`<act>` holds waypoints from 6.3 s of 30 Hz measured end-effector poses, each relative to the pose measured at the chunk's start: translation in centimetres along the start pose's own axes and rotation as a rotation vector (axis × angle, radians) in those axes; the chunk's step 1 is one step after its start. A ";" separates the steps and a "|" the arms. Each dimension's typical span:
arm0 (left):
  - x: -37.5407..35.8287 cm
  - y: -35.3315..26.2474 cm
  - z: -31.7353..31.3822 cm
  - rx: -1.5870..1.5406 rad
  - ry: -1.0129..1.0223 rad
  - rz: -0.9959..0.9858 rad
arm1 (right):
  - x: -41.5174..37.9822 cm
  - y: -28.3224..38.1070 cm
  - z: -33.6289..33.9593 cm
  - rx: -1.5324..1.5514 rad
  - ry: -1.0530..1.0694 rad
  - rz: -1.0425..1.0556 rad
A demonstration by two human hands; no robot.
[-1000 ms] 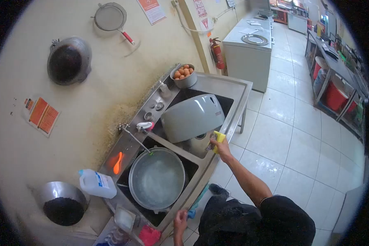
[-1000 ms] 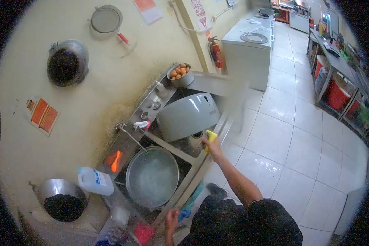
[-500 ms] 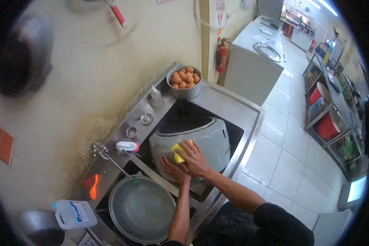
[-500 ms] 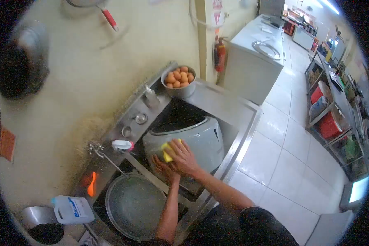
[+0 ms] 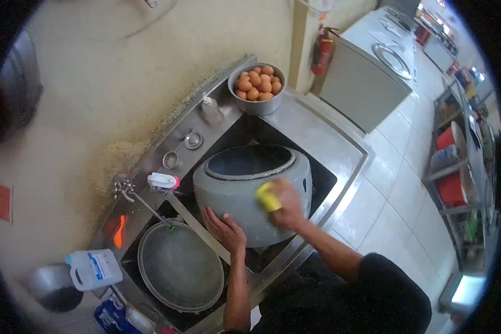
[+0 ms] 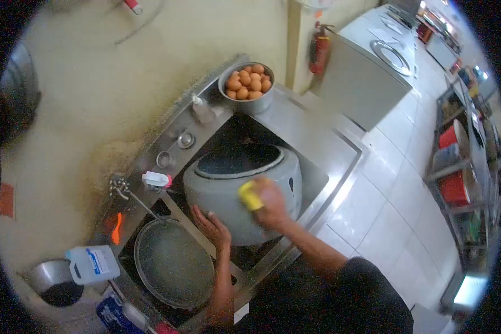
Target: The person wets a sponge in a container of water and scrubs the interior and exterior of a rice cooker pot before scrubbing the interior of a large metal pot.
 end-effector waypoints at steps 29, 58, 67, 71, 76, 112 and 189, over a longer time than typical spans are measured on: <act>0.2 -6.3 -3.6 0.129 -0.028 -0.275 | 6.6 -5.0 0.3 0.245 0.201 0.027; -0.1 -5.0 -4.0 0.051 -0.067 -0.379 | -7.2 -6.3 3.2 -0.069 -0.126 -0.316; -0.7 -4.5 -3.5 0.059 -0.057 -0.339 | -8.4 -2.4 2.0 0.101 0.214 -0.074; 0.0 -4.5 -4.2 0.064 -0.065 -0.378 | -10.1 -4.2 2.0 0.148 0.317 0.077; -0.1 -5.1 -3.8 0.064 -0.064 -0.348 | -6.4 -5.4 2.3 0.049 0.078 -0.258; -0.4 -5.4 -3.6 0.081 -0.061 -0.347 | -4.0 -7.1 2.8 -0.006 -0.184 -0.445; 2.4 -3.3 -0.9 -0.102 -0.094 -0.209 | 4.9 -1.8 -1.2 0.068 0.150 -0.245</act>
Point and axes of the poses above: each hand's wrist, its own x-axis towards the middle knuckle, its own z-axis out of the back of the hand, y = z × x, the point moved 1 cm from there along x, towards the middle knuckle, and after that the axes turned 13 degrees about -y, right-handed, at the moved point
